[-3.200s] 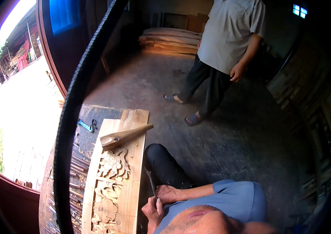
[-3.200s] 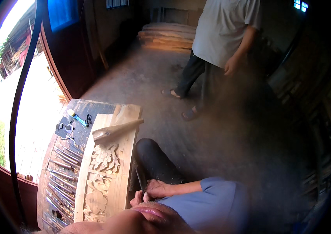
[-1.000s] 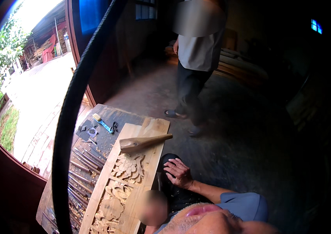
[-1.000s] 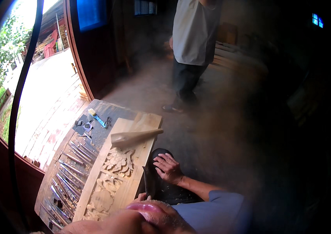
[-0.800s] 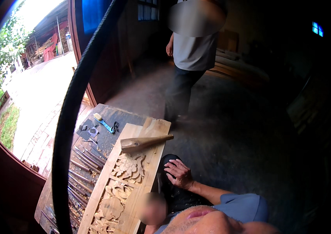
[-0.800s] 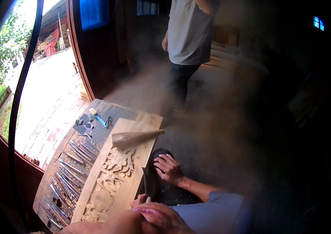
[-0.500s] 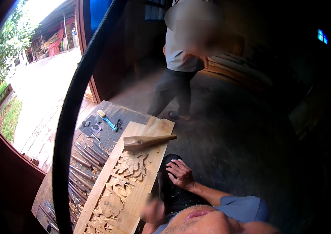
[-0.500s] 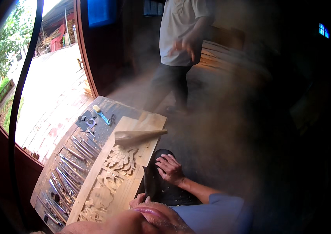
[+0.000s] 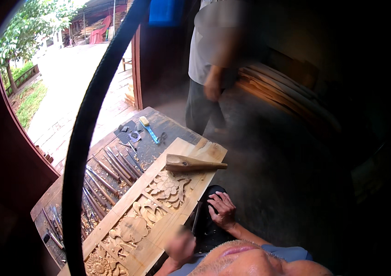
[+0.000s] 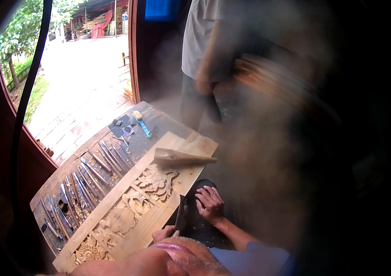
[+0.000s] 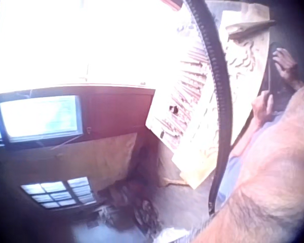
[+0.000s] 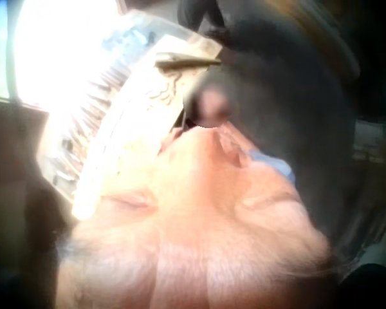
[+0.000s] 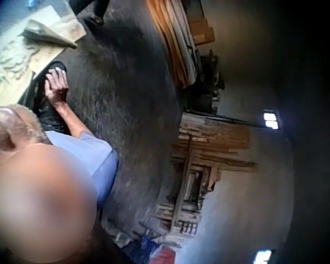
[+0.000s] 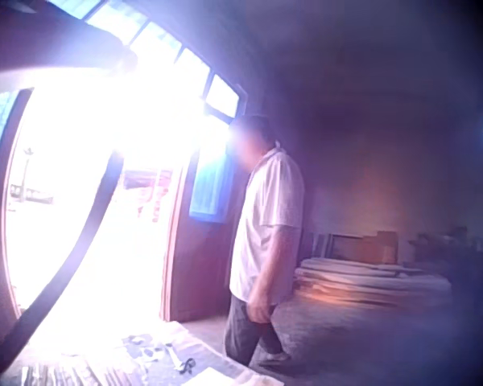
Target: The person carves intricate floral patterns into a rectangular wooden panel using various chisels and a mallet. They meticulously chip away wood shavings to refine the design, occasionally pausing to inspect the work or switch tools.
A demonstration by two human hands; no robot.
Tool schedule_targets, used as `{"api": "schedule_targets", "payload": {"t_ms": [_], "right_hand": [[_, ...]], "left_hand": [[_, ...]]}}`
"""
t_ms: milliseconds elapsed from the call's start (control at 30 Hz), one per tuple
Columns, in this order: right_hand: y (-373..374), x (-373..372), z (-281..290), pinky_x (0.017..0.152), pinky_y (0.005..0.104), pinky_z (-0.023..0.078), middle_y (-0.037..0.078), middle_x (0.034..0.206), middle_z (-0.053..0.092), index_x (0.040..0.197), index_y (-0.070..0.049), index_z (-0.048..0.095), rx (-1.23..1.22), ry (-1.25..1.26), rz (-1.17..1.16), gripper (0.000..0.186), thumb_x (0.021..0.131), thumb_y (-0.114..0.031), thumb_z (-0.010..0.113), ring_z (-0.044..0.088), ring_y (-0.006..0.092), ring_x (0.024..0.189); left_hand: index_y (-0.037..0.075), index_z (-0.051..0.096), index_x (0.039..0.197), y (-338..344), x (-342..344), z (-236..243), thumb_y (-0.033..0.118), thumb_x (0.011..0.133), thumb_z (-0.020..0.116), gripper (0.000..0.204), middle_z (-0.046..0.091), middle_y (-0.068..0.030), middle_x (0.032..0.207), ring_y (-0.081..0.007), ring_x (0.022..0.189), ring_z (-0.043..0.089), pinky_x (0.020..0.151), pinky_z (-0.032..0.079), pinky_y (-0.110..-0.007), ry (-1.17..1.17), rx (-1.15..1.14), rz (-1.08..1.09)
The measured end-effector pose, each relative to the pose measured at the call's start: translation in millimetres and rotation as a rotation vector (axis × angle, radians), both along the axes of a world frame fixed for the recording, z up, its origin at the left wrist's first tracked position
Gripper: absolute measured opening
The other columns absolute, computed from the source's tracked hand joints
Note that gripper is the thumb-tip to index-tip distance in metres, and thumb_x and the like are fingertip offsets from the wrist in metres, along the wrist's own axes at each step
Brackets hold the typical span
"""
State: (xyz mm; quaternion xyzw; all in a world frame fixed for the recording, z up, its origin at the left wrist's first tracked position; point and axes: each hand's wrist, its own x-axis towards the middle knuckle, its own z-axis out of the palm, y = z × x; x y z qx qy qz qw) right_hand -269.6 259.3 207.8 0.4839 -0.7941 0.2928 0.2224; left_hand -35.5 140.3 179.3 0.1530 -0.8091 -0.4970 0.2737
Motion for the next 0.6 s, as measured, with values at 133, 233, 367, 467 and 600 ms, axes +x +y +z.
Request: {"api": "schedule_targets", "payload": {"t_ms": [133, 233, 367, 467, 600], "right_hand": [[1.8, -0.4, 2.1, 0.111, 0.0523, 0.051, 0.007, 0.118, 0.076, 0.103, -0.010, 0.078, 0.004, -0.005, 0.010, 0.023, 0.080, -0.009, 0.079, 0.068, 0.0327, 0.121], [2.9, -1.6, 0.1, 0.111, 0.0523, 0.051, 0.007, 0.118, 0.076, 0.103, -0.009, 0.078, -0.003, 0.002, 0.006, 0.023, 0.080, -0.008, 0.079, 0.068, 0.0336, 0.120], [2.6, -1.7, -1.1, 0.111, 0.0521, 0.051, 0.008, 0.118, 0.076, 0.104, -0.009, 0.077, -0.001, 0.004, 0.010, 0.025, 0.079, -0.008, 0.079, 0.067, 0.0340, 0.121], [2.0, -2.0, -2.7, 0.112, 0.0520, 0.050, 0.008, 0.118, 0.076, 0.104, -0.009, 0.077, 0.002, 0.006, 0.017, 0.026, 0.078, -0.007, 0.079, 0.067, 0.0343, 0.122], [2.4, -1.5, -0.8, 0.112, 0.0517, 0.050, 0.009, 0.118, 0.075, 0.105, -0.008, 0.077, 0.001, 0.005, 0.009, 0.028, 0.078, -0.007, 0.079, 0.067, 0.0347, 0.122]], "left_hand": [[0.010, 0.069, 0.088, 9.1, -6.3, 7.9, 0.018, 0.086, 0.076, 0.011, 0.062, -0.0123, 0.077, -0.0353, 0.064, 0.061, 0.056, 0.046, -0.047, 0.047, -0.079, 0.068], [0.008, 0.076, 0.102, 4.0, -4.8, 13.6, 0.015, 0.090, 0.081, 0.015, 0.069, -0.0099, 0.069, -0.0230, 0.057, 0.069, 0.058, 0.053, -0.035, 0.062, -0.039, 0.017], [0.007, 0.075, 0.099, 6.7, -5.5, 25.7, 0.014, 0.089, 0.080, 0.013, 0.067, -0.0115, 0.068, -0.0267, 0.056, 0.068, 0.056, 0.052, -0.037, 0.077, -0.087, 0.044], [0.008, 0.072, 0.096, 8.4, -5.0, 26.9, 0.013, 0.088, 0.078, 0.011, 0.065, -0.0123, 0.069, -0.0296, 0.057, 0.066, 0.054, 0.049, -0.039, 0.093, -0.106, 0.059], [0.007, 0.070, 0.094, 7.5, -7.6, 25.0, 0.014, 0.089, 0.076, 0.010, 0.062, -0.0124, 0.067, -0.0318, 0.056, 0.063, 0.051, 0.047, -0.042, 0.141, -0.089, 0.047]]}}
